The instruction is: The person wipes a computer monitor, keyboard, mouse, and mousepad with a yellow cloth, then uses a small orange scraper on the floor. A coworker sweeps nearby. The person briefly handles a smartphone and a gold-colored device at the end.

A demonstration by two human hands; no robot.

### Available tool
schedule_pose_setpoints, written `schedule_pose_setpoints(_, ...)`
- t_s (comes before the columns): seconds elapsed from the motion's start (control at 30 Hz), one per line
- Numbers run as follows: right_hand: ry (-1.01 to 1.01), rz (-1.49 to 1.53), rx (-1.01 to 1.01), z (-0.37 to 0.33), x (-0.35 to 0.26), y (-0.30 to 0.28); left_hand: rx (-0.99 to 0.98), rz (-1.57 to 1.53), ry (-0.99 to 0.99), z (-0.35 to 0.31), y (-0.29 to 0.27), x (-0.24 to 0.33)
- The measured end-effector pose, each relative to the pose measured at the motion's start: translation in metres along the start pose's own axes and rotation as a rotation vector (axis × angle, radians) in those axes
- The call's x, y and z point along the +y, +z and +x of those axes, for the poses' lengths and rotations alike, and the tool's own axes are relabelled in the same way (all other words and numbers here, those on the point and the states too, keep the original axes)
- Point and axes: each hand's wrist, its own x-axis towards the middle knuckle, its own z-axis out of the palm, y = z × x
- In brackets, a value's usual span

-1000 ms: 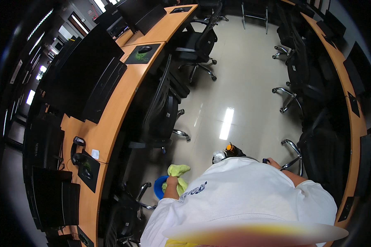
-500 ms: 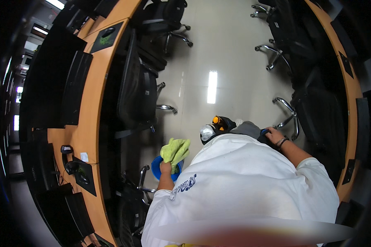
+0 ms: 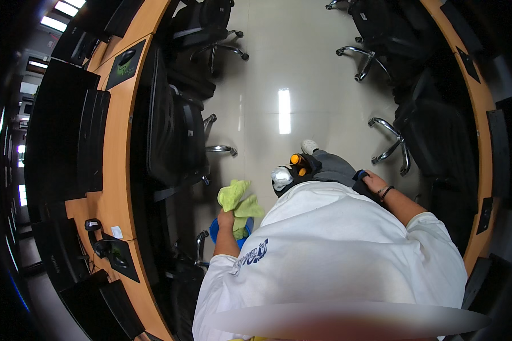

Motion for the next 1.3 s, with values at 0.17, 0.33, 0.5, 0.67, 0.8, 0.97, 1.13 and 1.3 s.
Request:
schedule_pose_setpoints(0.17,0.193,-0.157,-0.132,0.015,0.007,-0.013,0.005,0.001,0.046,-0.001,0.016,0.001)
schedule_pose_setpoints(0.33,0.022,0.029,-0.362,0.048,-0.014,-0.07,-0.073,-0.235,-0.074,-0.008,0.014,0.027)
schedule_pose_setpoints(0.5,-0.162,0.209,-0.549,0.108,-0.117,-0.135,-0.109,-0.884,-0.098,-0.029,-0.012,0.147)
schedule_pose_setpoints(0.67,-0.528,-0.198,-0.439,0.15,-0.206,-0.075,-0.263,-1.006,0.216,-0.049,-0.021,0.307)
schedule_pose_setpoints(0.8,-0.66,0.113,-0.465,0.172,-0.215,-0.025,-0.438,-0.87,0.771,-0.07,0.003,0.371)
schedule_pose_setpoints(0.97,-0.769,-0.304,-0.25,0.237,-0.179,-0.087,-0.265,-0.648,0.5,-0.061,0.042,0.368)
schedule_pose_setpoints(1.13,-0.411,-0.582,0.085,0.299,-0.081,-0.185,-0.569,-0.316,0.529,-0.046,0.091,0.375)
schedule_pose_setpoints(1.3,-0.008,-0.636,0.153,0.317,0.045,-0.242,-0.696,0.256,0.562,-0.025,0.119,0.394)
